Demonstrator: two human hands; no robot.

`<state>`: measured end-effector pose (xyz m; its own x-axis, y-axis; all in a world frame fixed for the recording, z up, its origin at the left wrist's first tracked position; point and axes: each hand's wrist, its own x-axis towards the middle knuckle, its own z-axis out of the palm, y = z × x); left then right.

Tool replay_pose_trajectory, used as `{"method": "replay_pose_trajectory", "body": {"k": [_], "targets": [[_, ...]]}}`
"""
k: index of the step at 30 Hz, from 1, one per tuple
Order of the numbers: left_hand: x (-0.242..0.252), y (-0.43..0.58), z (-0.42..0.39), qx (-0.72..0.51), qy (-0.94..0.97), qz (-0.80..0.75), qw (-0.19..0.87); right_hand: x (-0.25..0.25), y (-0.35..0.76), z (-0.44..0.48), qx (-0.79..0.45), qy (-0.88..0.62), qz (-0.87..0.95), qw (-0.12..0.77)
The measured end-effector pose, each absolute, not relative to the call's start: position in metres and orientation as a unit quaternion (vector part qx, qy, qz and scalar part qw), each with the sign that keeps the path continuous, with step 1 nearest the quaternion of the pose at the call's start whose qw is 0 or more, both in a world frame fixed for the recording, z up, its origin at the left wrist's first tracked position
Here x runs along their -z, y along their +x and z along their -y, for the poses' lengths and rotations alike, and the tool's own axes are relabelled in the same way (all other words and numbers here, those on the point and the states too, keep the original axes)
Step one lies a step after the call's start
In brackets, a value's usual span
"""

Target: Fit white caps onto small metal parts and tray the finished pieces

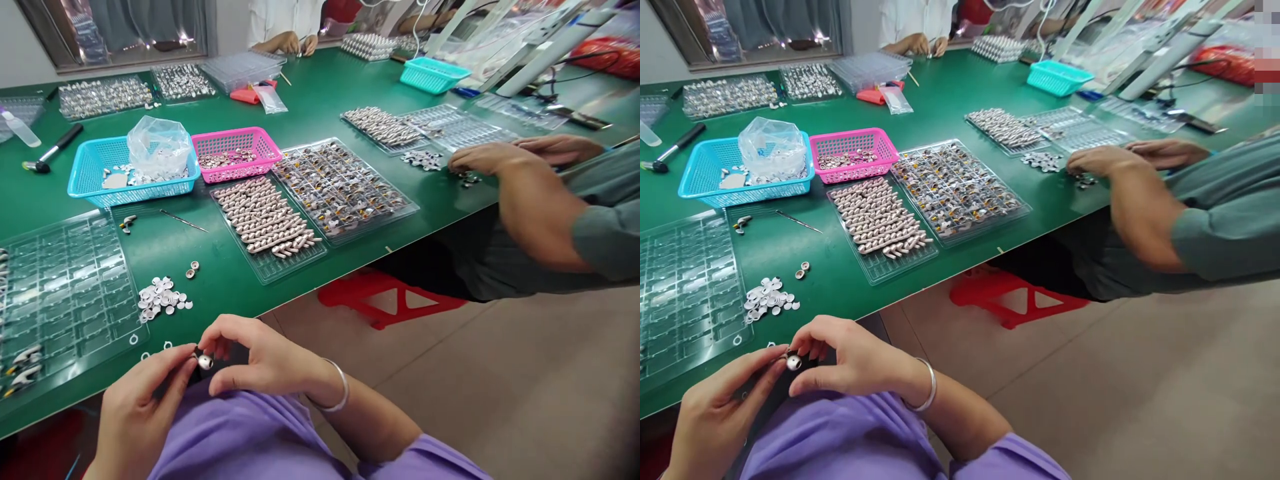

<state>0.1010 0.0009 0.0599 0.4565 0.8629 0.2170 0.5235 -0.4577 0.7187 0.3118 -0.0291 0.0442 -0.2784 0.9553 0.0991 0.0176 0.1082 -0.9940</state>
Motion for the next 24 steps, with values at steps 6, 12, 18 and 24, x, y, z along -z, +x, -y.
{"method": "replay_pose_trajectory", "body": {"k": [6, 12, 18, 24], "targets": [[-0.052, 0.102, 0.003, -0.304, 0.843, -0.392, 0.207, -0.041, 0.306, 0.031, -0.514, -0.439, 0.579, 0.456], [-0.052, 0.106, 0.003, -0.302, 0.841, -0.402, 0.2, -0.03, 0.298, 0.035, -0.451, -0.46, 0.602, 0.471], [-0.05, 0.11, 0.004, -0.304, 0.833, -0.414, 0.205, -0.022, 0.294, 0.039, -0.323, -0.477, 0.653, 0.492], [-0.049, 0.111, 0.004, -0.299, 0.838, -0.419, 0.18, -0.017, 0.291, 0.038, -0.295, -0.471, 0.653, 0.514]]}}
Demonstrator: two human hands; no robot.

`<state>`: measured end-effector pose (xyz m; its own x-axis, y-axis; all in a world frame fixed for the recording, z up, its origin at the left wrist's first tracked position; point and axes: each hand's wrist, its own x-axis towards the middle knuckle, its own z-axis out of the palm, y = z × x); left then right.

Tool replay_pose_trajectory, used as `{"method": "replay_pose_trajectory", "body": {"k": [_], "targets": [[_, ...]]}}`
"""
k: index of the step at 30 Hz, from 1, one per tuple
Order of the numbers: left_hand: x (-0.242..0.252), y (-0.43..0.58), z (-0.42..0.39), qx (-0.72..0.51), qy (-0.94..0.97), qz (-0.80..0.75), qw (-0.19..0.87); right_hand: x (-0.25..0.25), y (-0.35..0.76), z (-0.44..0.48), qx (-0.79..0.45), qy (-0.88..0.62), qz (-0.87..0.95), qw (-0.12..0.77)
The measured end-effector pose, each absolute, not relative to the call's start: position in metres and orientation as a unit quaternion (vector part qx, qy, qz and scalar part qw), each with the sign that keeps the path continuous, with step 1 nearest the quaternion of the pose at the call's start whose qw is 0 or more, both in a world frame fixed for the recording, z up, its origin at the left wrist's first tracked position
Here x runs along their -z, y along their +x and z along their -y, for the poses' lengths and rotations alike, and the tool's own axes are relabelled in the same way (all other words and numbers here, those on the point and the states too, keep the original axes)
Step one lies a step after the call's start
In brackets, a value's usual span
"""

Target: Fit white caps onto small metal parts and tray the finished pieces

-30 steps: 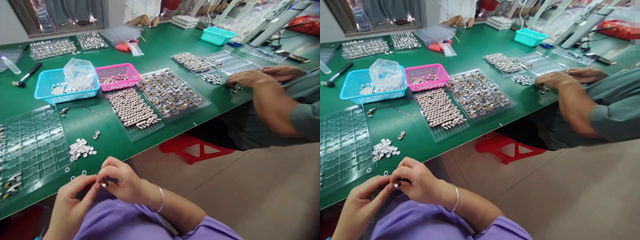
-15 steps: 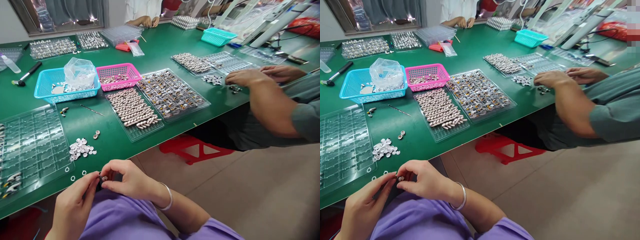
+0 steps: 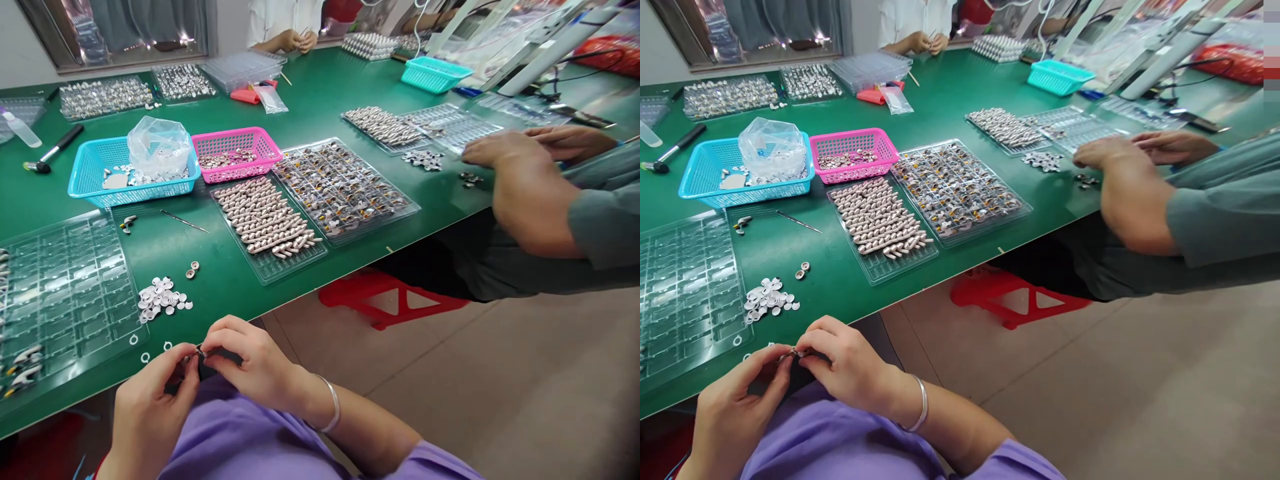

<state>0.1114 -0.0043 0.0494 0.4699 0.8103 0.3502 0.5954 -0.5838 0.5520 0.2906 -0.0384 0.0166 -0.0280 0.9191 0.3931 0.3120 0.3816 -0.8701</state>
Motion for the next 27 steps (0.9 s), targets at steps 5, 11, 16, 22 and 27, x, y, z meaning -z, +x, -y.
{"method": "replay_pose_trajectory", "body": {"k": [5, 11, 16, 22, 27], "targets": [[-0.0485, 0.1122, 0.004, -0.294, 0.841, -0.419, 0.175, -0.0158, 0.2891, 0.0376, -0.292, -0.446, 0.661, 0.528], [-0.0521, 0.1119, 0.0048, -0.305, 0.83, -0.413, 0.218, -0.0173, 0.2871, 0.0381, -0.279, -0.432, 0.651, 0.558], [-0.0565, 0.1067, 0.0049, -0.276, 0.747, -0.459, 0.394, -0.0194, 0.2871, 0.039, -0.273, -0.436, 0.634, 0.577], [-0.0521, 0.1042, -0.001, -0.199, 0.527, -0.49, 0.665, -0.0228, 0.2891, 0.0397, -0.311, -0.401, 0.623, 0.596], [-0.0503, 0.1075, 0.0037, -0.147, 0.472, -0.442, 0.749, -0.0222, 0.2903, 0.039, -0.35, -0.378, 0.605, 0.607]]}}
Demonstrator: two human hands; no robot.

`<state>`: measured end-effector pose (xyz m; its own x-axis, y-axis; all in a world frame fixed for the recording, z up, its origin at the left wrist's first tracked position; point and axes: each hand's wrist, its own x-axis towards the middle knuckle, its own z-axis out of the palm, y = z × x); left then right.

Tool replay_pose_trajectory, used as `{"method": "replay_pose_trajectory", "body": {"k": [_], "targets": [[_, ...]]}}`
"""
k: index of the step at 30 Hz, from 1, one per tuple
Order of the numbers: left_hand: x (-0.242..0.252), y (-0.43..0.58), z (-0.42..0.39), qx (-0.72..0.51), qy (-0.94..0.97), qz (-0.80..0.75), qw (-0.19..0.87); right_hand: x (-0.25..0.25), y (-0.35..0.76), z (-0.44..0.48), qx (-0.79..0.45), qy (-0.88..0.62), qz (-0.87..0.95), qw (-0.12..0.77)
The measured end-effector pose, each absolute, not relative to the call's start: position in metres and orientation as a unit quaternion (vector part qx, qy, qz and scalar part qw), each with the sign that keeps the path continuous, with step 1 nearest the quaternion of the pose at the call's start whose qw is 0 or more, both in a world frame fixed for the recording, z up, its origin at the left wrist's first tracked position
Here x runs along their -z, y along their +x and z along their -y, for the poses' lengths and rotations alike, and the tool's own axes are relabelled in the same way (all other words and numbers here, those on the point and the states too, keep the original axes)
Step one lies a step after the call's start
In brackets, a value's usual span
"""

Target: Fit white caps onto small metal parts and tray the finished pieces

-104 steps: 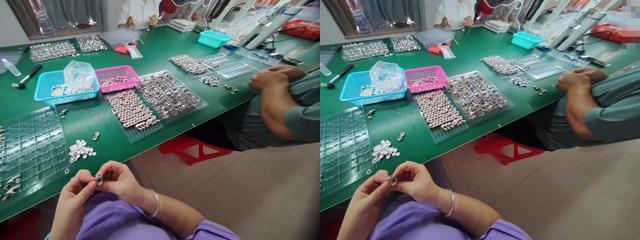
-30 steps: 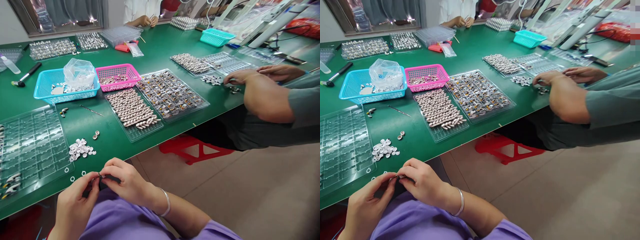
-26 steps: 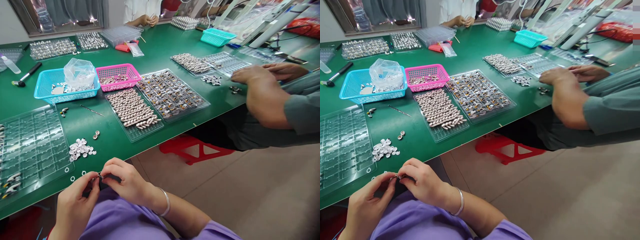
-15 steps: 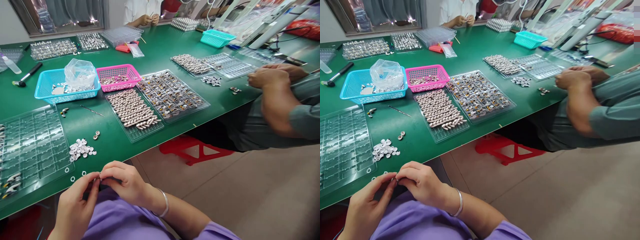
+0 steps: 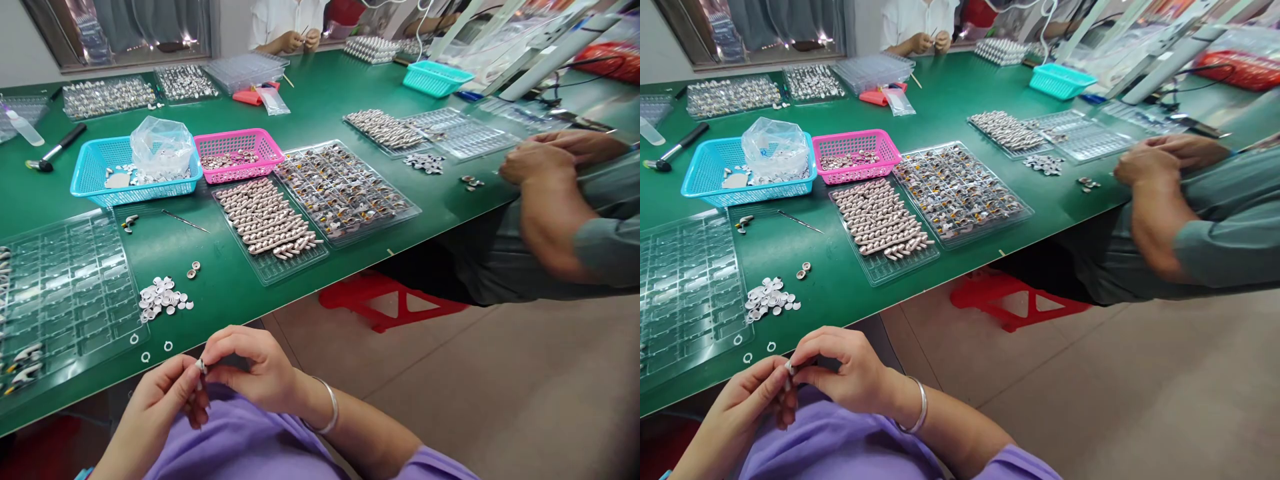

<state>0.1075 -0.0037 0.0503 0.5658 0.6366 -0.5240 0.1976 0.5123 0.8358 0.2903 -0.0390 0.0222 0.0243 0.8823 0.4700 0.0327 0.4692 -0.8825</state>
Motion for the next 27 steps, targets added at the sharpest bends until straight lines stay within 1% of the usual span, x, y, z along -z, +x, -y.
{"method": "replay_pose_trajectory", "body": {"k": [9, 18, 21, 27], "targets": [[-0.059, 0.107, 0.01, -0.137, 0.535, -0.444, 0.706, -0.024, 0.291, 0.04, -0.362, -0.374, 0.605, 0.603], [-0.069, 0.11, 0.011, -0.126, 0.637, -0.457, 0.608, -0.025, 0.29, 0.043, -0.337, -0.375, 0.613, 0.609], [-0.07, 0.112, 0.012, -0.14, 0.644, -0.459, 0.595, -0.023, 0.289, 0.043, -0.363, -0.365, 0.59, 0.622], [-0.066, 0.112, 0.017, -0.157, 0.629, -0.46, 0.607, -0.019, 0.285, 0.043, -0.421, -0.354, 0.532, 0.644]]}}
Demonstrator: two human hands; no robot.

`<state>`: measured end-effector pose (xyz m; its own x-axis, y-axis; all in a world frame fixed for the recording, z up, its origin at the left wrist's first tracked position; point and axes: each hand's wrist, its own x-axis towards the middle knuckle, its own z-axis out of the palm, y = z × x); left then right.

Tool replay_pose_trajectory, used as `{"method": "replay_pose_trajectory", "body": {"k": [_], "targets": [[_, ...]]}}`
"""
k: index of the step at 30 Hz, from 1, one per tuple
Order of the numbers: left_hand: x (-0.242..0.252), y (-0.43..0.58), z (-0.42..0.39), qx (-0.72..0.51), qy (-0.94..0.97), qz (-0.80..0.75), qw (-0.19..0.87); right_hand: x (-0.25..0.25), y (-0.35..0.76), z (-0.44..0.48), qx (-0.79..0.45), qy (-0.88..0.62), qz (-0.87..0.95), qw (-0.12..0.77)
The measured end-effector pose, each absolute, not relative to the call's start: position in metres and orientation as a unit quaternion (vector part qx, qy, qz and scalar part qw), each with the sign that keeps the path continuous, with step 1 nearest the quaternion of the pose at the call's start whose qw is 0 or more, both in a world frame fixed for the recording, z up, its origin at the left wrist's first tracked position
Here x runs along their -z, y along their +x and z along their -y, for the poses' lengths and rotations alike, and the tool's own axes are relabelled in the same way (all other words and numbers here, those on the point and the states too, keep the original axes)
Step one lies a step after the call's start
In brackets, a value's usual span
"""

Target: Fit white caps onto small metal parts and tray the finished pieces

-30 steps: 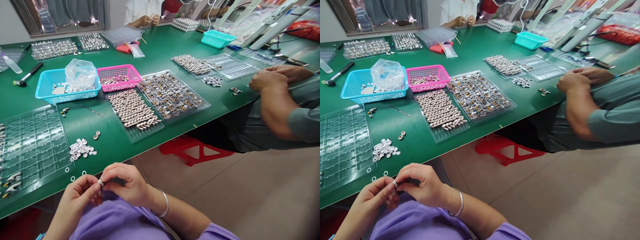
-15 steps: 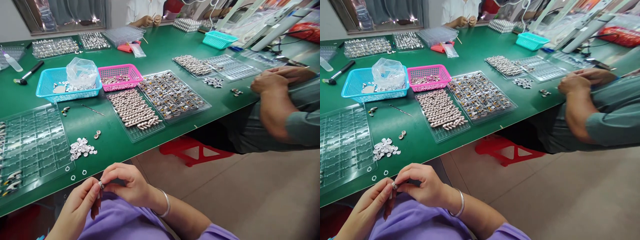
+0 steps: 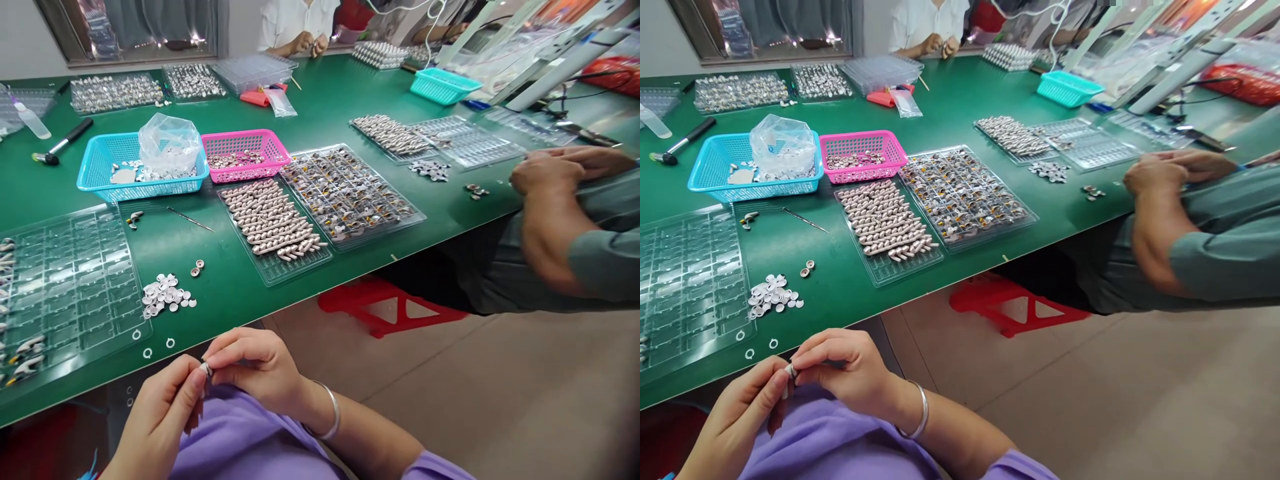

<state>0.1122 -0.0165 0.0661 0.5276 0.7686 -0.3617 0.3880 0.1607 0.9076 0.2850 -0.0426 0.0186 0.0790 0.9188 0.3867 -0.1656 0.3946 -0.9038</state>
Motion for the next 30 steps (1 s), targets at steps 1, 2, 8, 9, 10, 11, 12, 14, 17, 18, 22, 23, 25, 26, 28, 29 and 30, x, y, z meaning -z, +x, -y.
{"method": "replay_pose_trajectory", "body": {"k": [1, 2, 8, 9, 10, 11, 12, 14, 17, 18, 22, 23, 25, 26, 28, 29, 30], "targets": [[-0.066, 0.112, 0.017, -0.16, 0.629, -0.459, 0.607, -0.018, 0.284, 0.043, -0.429, -0.354, 0.524, 0.645], [-0.066, 0.113, 0.017, -0.162, 0.63, -0.457, 0.606, -0.018, 0.284, 0.043, -0.434, -0.355, 0.519, 0.645], [-0.068, 0.113, 0.017, -0.168, 0.625, -0.455, 0.611, -0.022, 0.284, 0.046, -0.368, -0.35, 0.571, 0.646], [-0.068, 0.113, 0.017, -0.168, 0.634, -0.455, 0.602, -0.023, 0.285, 0.047, -0.356, -0.351, 0.579, 0.644], [-0.069, 0.113, 0.017, -0.167, 0.647, -0.455, 0.589, -0.023, 0.285, 0.047, -0.35, -0.354, 0.583, 0.642], [-0.07, 0.113, 0.017, -0.169, 0.664, -0.453, 0.57, -0.024, 0.285, 0.047, -0.35, -0.357, 0.584, 0.639], [-0.071, 0.113, 0.018, -0.172, 0.683, -0.449, 0.55, -0.024, 0.285, 0.047, -0.354, -0.359, 0.582, 0.638], [-0.074, 0.114, 0.018, -0.182, 0.717, -0.437, 0.512, -0.023, 0.285, 0.047, -0.368, -0.366, 0.572, 0.636], [-0.076, 0.114, 0.018, -0.192, 0.739, -0.427, 0.485, -0.022, 0.283, 0.047, -0.397, -0.374, 0.546, 0.636], [-0.076, 0.114, 0.018, -0.189, 0.738, -0.427, 0.487, -0.021, 0.282, 0.048, -0.405, -0.373, 0.539, 0.637], [-0.073, 0.114, 0.019, -0.172, 0.701, -0.441, 0.533, -0.02, 0.282, 0.05, -0.417, -0.355, 0.528, 0.649], [-0.072, 0.114, 0.019, -0.17, 0.693, -0.445, 0.542, -0.02, 0.282, 0.05, -0.416, -0.353, 0.53, 0.65], [-0.07, 0.115, 0.019, -0.171, 0.687, -0.447, 0.547, -0.02, 0.283, 0.052, -0.415, -0.355, 0.537, 0.643], [-0.069, 0.115, 0.019, -0.172, 0.689, -0.446, 0.545, -0.02, 0.284, 0.052, -0.416, -0.359, 0.539, 0.638], [-0.068, 0.115, 0.019, -0.176, 0.695, -0.442, 0.539, -0.019, 0.284, 0.053, -0.425, -0.366, 0.539, 0.628], [-0.068, 0.115, 0.02, -0.177, 0.698, -0.44, 0.537, -0.019, 0.284, 0.053, -0.429, -0.367, 0.536, 0.627], [-0.068, 0.115, 0.02, -0.178, 0.7, -0.44, 0.534, -0.019, 0.284, 0.053, -0.434, -0.367, 0.531, 0.628]]}}
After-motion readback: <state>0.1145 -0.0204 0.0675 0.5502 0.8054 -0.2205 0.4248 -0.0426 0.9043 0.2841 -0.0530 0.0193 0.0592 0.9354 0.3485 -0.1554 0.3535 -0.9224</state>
